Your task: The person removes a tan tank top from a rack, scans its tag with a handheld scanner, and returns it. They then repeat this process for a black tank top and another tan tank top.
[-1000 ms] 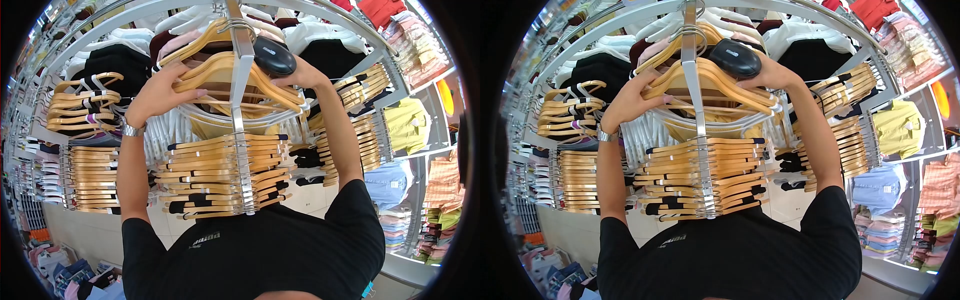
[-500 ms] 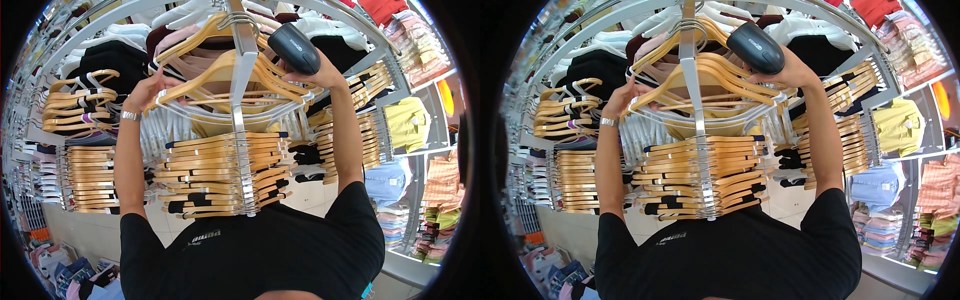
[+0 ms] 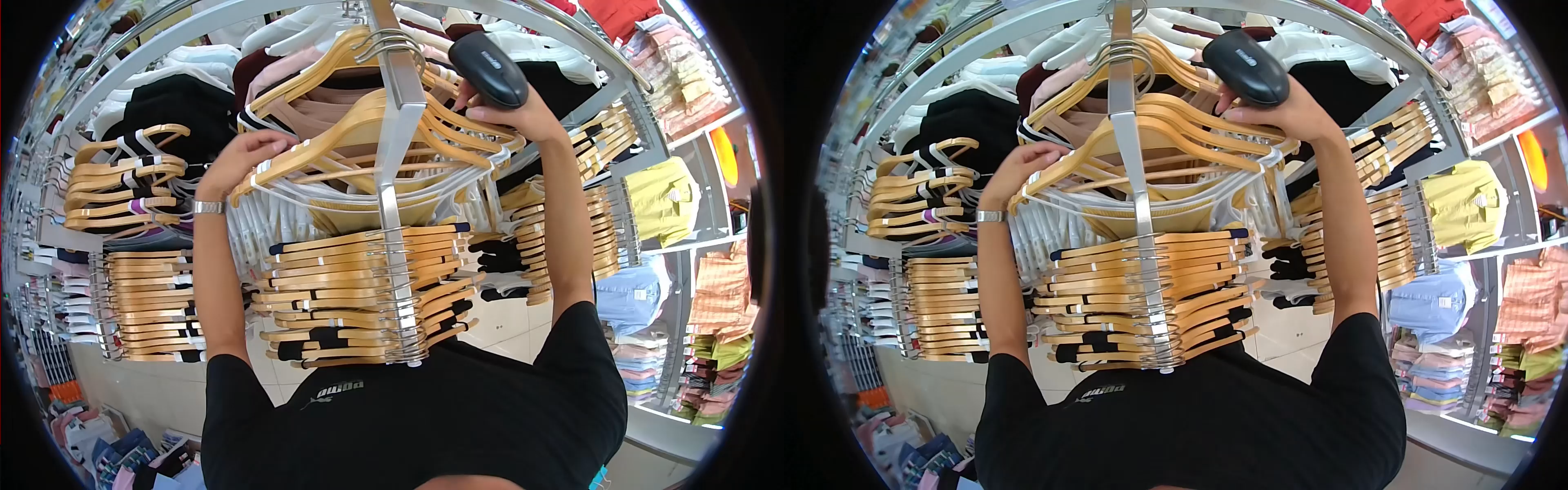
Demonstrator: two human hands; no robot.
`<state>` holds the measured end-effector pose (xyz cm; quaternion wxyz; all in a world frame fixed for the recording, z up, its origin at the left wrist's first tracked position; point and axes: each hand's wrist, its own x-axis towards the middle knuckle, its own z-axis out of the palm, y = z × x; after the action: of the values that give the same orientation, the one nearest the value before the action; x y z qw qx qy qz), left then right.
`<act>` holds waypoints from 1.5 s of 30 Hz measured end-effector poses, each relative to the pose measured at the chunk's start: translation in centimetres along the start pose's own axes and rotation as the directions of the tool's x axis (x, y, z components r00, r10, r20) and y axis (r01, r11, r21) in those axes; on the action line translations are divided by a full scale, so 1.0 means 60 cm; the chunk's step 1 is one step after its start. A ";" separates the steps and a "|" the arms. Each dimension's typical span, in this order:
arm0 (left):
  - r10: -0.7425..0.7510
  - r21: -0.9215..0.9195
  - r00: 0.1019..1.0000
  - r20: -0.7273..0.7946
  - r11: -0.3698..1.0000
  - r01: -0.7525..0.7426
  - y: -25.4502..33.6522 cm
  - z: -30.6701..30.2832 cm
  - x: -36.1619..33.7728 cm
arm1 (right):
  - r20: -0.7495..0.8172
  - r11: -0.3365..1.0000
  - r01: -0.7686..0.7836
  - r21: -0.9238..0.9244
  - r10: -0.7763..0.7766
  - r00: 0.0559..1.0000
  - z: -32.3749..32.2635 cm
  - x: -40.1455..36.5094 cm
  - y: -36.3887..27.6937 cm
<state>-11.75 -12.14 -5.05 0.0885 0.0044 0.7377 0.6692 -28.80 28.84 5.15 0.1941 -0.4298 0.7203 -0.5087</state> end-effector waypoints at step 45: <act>0.959 0.664 0.145 0.243 -0.055 -0.746 0.279 0.274 -0.040 | -0.678 0.778 -0.289 -0.557 -0.226 0.700 -0.023 -0.155 -0.052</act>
<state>-9.00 5.56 10.35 -0.4799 0.4016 0.7400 0.2466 -23.31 36.85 7.05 -0.2453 -0.2239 0.8715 -0.3607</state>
